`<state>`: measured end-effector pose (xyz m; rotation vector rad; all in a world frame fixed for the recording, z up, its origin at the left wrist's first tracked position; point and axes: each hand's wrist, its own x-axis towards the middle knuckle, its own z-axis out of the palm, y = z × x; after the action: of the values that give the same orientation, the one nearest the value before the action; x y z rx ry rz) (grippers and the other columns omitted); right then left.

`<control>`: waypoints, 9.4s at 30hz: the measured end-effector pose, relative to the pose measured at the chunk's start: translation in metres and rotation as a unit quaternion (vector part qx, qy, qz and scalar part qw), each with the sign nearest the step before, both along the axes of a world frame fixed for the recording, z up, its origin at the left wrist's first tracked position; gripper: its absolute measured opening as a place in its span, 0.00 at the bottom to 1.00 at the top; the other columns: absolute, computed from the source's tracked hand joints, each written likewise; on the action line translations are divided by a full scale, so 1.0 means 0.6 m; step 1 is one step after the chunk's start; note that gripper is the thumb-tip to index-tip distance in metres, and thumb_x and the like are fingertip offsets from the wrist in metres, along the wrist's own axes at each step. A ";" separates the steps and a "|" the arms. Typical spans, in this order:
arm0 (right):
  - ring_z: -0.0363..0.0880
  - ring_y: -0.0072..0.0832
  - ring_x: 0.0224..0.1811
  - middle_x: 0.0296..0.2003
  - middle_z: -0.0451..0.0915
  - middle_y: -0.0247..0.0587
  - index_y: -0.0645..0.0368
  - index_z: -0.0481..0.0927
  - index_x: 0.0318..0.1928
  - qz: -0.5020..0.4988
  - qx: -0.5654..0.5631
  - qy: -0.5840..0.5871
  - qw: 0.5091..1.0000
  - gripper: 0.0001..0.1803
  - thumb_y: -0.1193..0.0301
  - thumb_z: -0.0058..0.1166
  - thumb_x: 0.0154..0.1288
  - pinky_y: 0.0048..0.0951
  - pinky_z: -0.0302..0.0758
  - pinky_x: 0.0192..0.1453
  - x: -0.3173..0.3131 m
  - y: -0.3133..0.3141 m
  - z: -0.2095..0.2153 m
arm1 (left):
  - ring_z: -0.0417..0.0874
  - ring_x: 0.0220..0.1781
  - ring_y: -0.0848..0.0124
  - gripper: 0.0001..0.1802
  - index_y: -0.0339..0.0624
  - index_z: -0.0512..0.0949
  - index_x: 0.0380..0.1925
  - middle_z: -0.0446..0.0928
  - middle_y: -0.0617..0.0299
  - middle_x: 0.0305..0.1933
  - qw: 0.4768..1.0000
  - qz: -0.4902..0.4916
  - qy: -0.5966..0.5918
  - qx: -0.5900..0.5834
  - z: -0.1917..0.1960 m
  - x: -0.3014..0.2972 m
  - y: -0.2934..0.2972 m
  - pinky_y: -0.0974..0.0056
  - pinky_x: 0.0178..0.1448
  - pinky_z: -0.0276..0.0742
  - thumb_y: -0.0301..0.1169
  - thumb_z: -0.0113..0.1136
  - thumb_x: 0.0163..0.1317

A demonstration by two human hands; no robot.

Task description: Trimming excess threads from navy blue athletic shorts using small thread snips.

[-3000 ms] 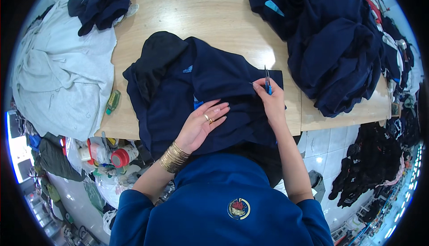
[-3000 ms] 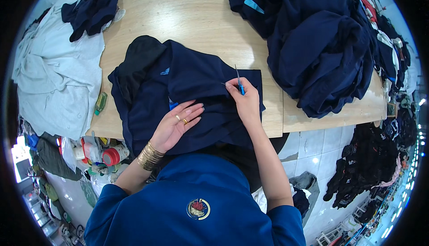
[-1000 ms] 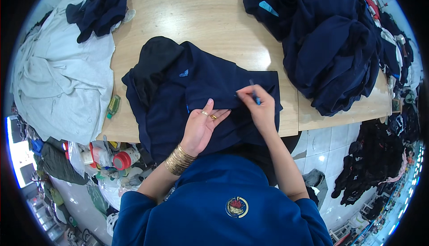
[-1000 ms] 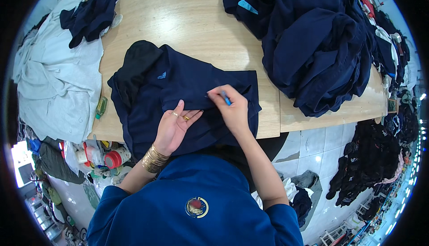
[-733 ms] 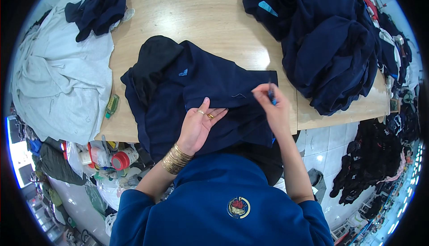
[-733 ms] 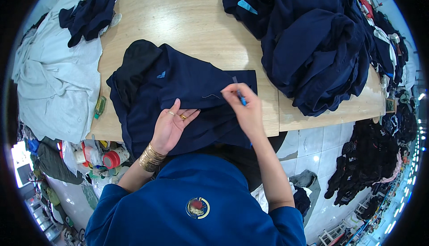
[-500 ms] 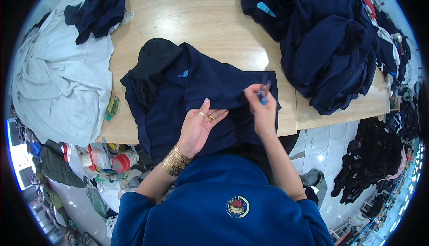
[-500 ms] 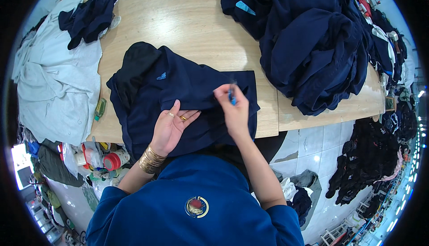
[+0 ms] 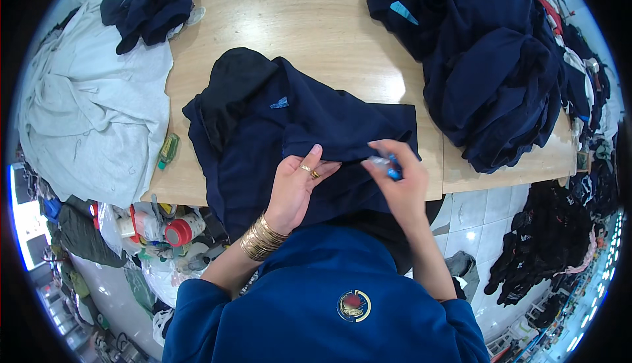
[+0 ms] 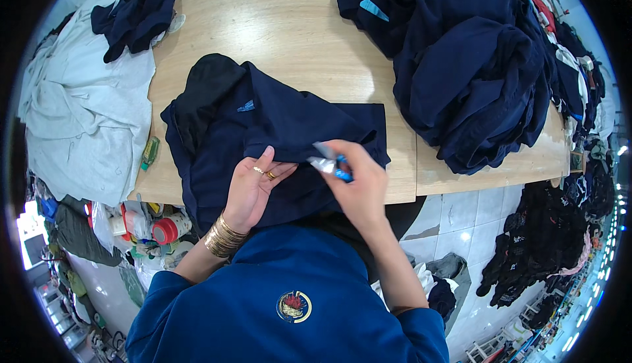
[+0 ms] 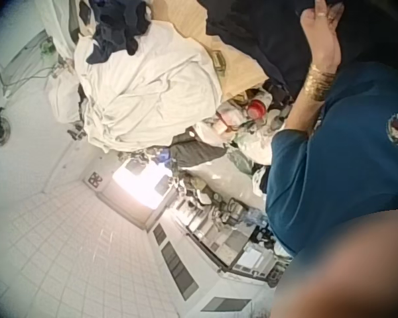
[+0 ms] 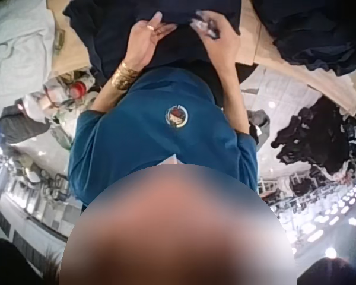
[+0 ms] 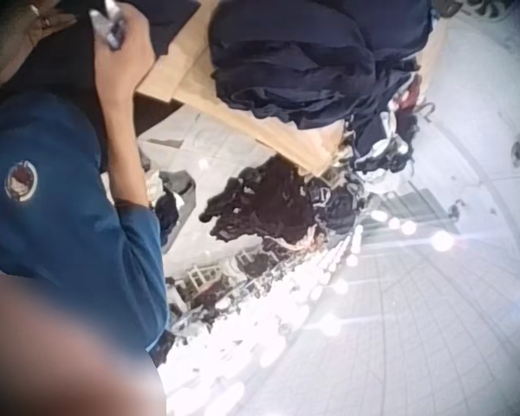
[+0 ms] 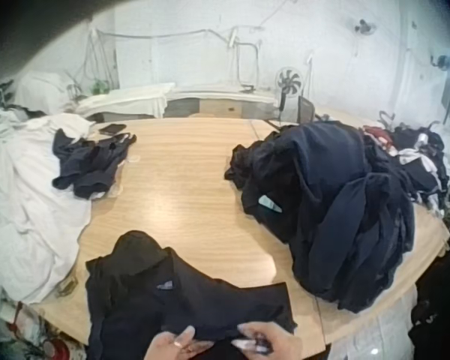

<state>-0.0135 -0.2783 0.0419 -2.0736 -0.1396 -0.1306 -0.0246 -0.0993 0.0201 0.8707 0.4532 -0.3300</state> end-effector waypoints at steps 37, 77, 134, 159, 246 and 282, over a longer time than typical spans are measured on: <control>0.75 0.29 0.23 0.23 0.76 0.37 0.59 0.76 0.34 -0.031 -0.085 -0.047 0.995 0.15 0.60 0.61 0.57 0.26 0.68 0.27 -0.013 0.033 -0.004 | 0.80 0.47 0.69 0.12 0.34 0.79 0.41 0.80 0.56 0.44 0.997 -0.006 -0.069 -0.028 0.023 -0.008 -0.021 0.62 0.59 0.72 0.32 0.54 0.65; 0.64 0.18 0.24 0.22 0.69 0.29 0.59 0.77 0.37 -0.104 0.051 -0.022 0.993 0.12 0.69 0.63 0.55 0.20 0.58 0.30 -0.001 0.015 0.004 | 0.83 0.45 0.62 0.17 0.31 0.78 0.39 0.80 0.49 0.42 0.994 0.033 -0.102 -0.016 0.028 -0.013 -0.004 0.57 0.54 0.77 0.36 0.46 0.70; 0.70 0.26 0.23 0.21 0.73 0.29 0.53 0.77 0.29 0.098 -0.291 -0.201 0.930 0.18 0.53 0.63 0.50 0.28 0.58 0.34 0.027 0.032 0.030 | 0.69 0.31 0.87 0.09 0.31 0.76 0.41 0.77 0.70 0.32 0.967 0.023 -0.189 0.169 0.018 -0.031 0.013 0.79 0.36 0.64 0.27 0.55 0.65; 0.72 0.25 0.26 0.34 0.79 0.31 0.54 0.77 0.40 0.055 -0.133 -0.046 0.988 0.18 0.58 0.63 0.53 0.27 0.58 0.41 0.002 0.000 0.027 | 0.80 0.41 0.75 0.08 0.36 0.76 0.38 0.80 0.61 0.39 0.986 0.024 -0.146 0.073 0.030 -0.018 0.003 0.65 0.51 0.76 0.28 0.51 0.66; 0.67 0.23 0.20 0.17 0.67 0.28 0.50 0.76 0.28 0.081 -0.288 -0.181 0.937 0.17 0.52 0.60 0.54 0.30 0.57 0.35 0.004 -0.003 0.054 | 0.70 0.34 0.87 0.05 0.37 0.76 0.37 0.73 0.72 0.32 0.965 -0.043 -0.207 0.157 0.026 -0.026 0.006 0.79 0.40 0.66 0.26 0.54 0.65; 0.66 0.23 0.22 0.18 0.66 0.29 0.50 0.76 0.28 0.078 -0.286 -0.198 0.934 0.17 0.51 0.61 0.53 0.30 0.56 0.36 0.003 0.000 0.048 | 0.79 0.44 0.73 0.10 0.36 0.78 0.40 0.78 0.62 0.40 0.989 -0.057 -0.134 0.009 0.034 -0.023 0.008 0.61 0.54 0.77 0.29 0.49 0.68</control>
<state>-0.0114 -0.2784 0.0709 -2.5797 -0.6548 -0.4551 -0.0384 -0.0946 0.0403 0.9448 0.1577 -0.3097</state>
